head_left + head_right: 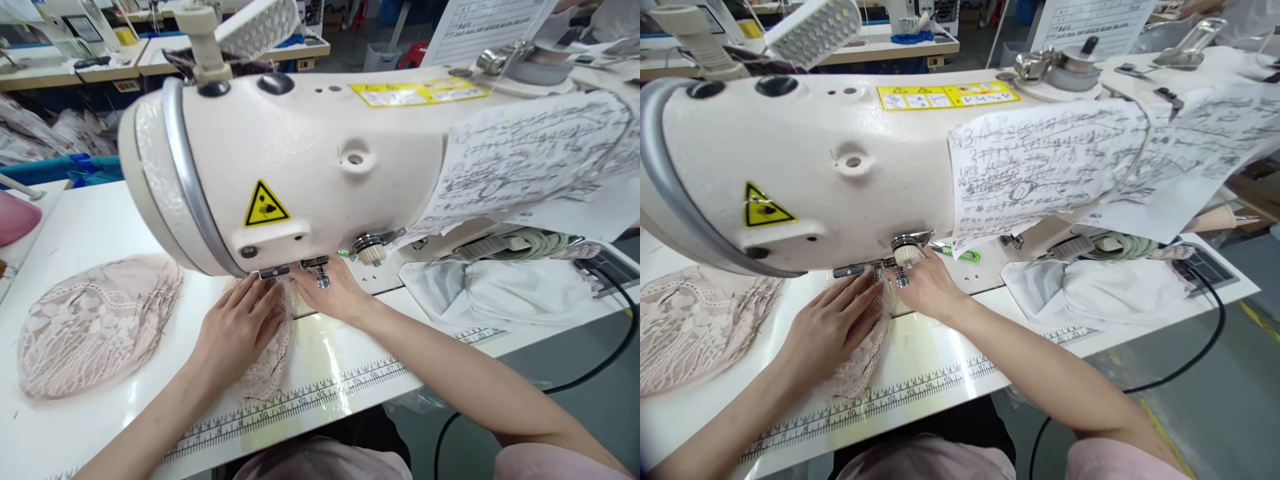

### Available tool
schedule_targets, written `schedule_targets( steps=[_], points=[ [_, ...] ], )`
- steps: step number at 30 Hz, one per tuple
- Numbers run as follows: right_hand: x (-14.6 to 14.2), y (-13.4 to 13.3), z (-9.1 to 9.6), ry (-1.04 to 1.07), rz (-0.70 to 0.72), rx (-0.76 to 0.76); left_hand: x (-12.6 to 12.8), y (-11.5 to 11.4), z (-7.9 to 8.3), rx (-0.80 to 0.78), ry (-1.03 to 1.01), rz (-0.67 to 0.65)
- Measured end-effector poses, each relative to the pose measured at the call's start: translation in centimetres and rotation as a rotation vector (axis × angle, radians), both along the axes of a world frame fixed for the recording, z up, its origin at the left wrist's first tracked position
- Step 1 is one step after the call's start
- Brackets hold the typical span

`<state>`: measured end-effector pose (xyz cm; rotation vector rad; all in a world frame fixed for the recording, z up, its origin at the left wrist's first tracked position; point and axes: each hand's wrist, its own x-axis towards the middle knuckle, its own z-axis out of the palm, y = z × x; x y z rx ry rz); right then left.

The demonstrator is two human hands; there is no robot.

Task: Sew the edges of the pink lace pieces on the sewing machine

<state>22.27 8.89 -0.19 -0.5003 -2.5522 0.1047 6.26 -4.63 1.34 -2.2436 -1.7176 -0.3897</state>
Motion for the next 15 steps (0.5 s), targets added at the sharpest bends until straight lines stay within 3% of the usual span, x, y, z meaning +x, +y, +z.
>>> schedule_targets(
  steps=[4,7,10,15],
  points=[
    [0.5,-0.1,0.3,-0.020,0.049,0.080,0.5,-1.3,2.9,0.026,0.035,-0.163],
    [0.7,-0.2,0.6,-0.037,0.169,0.079,0.2,-3.9,4.2,0.050,0.119,-0.344],
    [0.8,-0.3,0.7,-0.059,0.347,0.107,-0.4,-7.4,3.5,0.047,0.202,-0.419],
    [0.8,-0.3,0.6,-0.096,0.478,0.065,-0.3,-10.9,1.3,-0.057,0.121,-0.270]
  ],
)
